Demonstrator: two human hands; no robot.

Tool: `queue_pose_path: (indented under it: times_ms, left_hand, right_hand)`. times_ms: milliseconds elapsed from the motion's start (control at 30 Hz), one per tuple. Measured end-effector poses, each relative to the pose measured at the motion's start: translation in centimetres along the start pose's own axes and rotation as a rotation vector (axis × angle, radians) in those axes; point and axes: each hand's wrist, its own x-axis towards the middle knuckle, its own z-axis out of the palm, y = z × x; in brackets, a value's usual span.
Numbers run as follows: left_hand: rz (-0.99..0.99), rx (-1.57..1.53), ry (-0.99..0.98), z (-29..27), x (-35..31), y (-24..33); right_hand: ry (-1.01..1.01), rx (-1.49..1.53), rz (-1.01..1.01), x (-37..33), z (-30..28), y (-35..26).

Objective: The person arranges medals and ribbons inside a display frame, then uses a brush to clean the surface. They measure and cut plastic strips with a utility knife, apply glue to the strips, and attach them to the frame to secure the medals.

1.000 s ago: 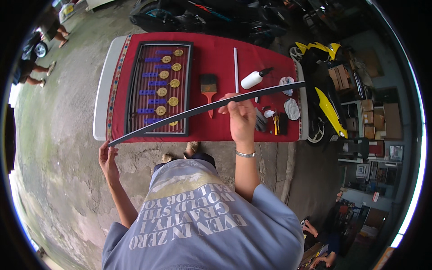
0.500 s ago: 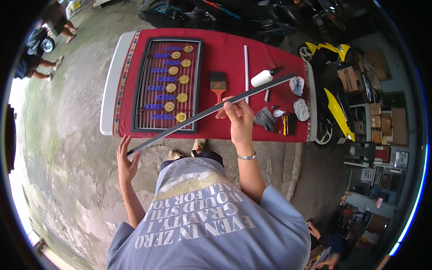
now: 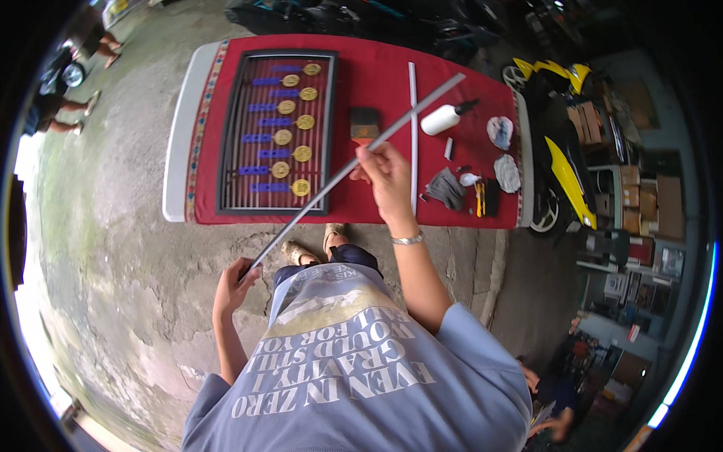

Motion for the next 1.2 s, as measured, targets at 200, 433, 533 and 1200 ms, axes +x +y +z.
queue_pose_path:
  times_ms: [200, 433, 533, 1200]
  left_hand:
    - [-0.013, 0.022, 0.355, 6.1, 1.6, -1.9]
    - [-0.094, 0.195, 0.653, 14.7, 5.8, -5.0]
    - [-0.204, 0.245, 0.656, 17.9, 7.7, -4.2]
    - [-0.396, -0.298, 0.549, 22.3, 13.6, -4.1]
  right_hand:
    - [-0.149, -0.296, 0.2, 0.8, -3.7, 6.1]
    - [0.009, -0.902, 0.239, -0.6, -16.2, 12.2]
    - [0.17, -0.961, 0.242, -0.2, -23.9, 13.8]
    - [0.538, -1.387, 0.337, -0.8, -51.2, 17.2]
